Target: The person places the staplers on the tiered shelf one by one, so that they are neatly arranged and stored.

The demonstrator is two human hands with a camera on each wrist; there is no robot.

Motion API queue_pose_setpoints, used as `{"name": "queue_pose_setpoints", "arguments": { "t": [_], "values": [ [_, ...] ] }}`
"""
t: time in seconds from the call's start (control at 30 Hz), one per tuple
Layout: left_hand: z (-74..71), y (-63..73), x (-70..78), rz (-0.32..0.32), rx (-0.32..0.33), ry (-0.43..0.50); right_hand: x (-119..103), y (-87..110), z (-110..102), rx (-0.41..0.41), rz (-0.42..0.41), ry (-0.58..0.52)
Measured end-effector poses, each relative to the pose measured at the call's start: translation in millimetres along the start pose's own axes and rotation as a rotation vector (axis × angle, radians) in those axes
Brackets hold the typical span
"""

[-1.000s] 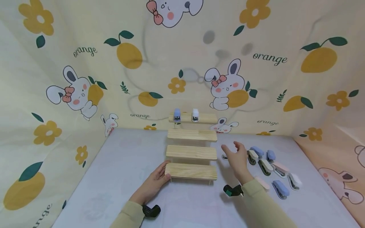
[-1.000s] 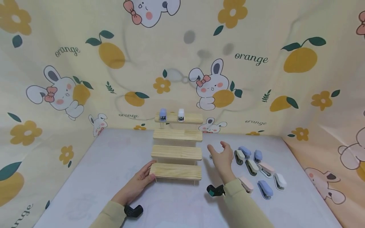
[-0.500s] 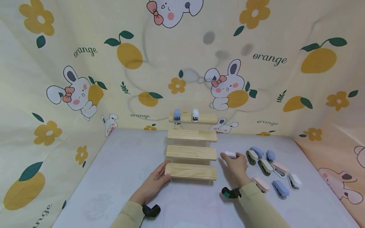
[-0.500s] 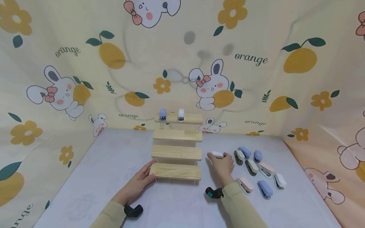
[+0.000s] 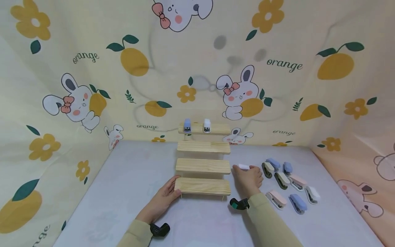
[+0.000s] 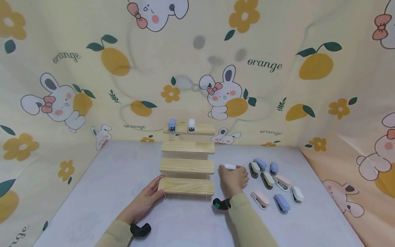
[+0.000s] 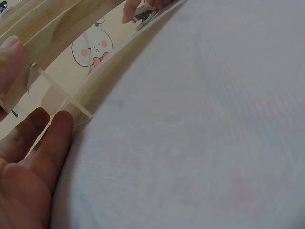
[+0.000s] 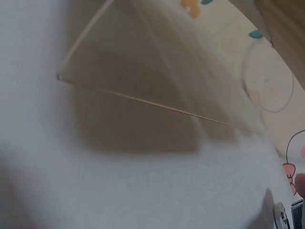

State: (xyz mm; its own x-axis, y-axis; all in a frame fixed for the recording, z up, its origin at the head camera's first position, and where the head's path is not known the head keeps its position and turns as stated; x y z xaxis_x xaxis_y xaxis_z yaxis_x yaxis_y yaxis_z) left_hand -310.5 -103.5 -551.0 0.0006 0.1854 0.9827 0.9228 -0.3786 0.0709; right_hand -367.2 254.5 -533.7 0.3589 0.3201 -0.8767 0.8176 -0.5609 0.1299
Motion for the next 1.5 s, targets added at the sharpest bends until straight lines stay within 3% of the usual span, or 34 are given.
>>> {"name": "queue_pose_setpoints", "arguments": {
  "t": [0.17,0.47,1.07,1.37,1.5],
  "values": [
    [0.1,0.3,-1.5,0.003,-0.001,0.013,0.0,0.2,2.4,-0.02,0.005,0.0],
    [-1.7,2.4,-4.0,-0.001,0.005,0.005,-0.3,1.2,9.4,-0.123,0.009,-0.023],
    [-5.2,6.4,-4.7,-0.005,-0.003,0.012,-0.2,6.2,10.2,-0.081,-0.022,-0.01],
    [-1.8,5.1,-1.3,0.018,-0.015,0.021,5.7,3.7,13.0,-0.217,-0.037,-0.003],
    [-0.9,1.6,0.9,0.014,-0.01,-0.009,-1.1,0.0,6.0,-0.309,0.017,-0.136]
  ]
}}
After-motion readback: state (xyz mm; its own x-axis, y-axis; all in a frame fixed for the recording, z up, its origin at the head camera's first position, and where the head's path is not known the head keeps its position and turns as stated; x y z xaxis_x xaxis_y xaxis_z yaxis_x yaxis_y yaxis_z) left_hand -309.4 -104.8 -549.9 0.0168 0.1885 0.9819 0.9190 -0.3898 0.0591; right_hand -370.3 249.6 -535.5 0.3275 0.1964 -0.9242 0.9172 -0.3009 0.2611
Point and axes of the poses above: each hand's wrist, its own y-axis away from the middle knuckle, its own z-axis out of the palm, x = y × z, the point moved 10 cm from there along -y, towards the middle knuckle, and after that the axes turned 11 degrees about -y, right-handed, at the moved point
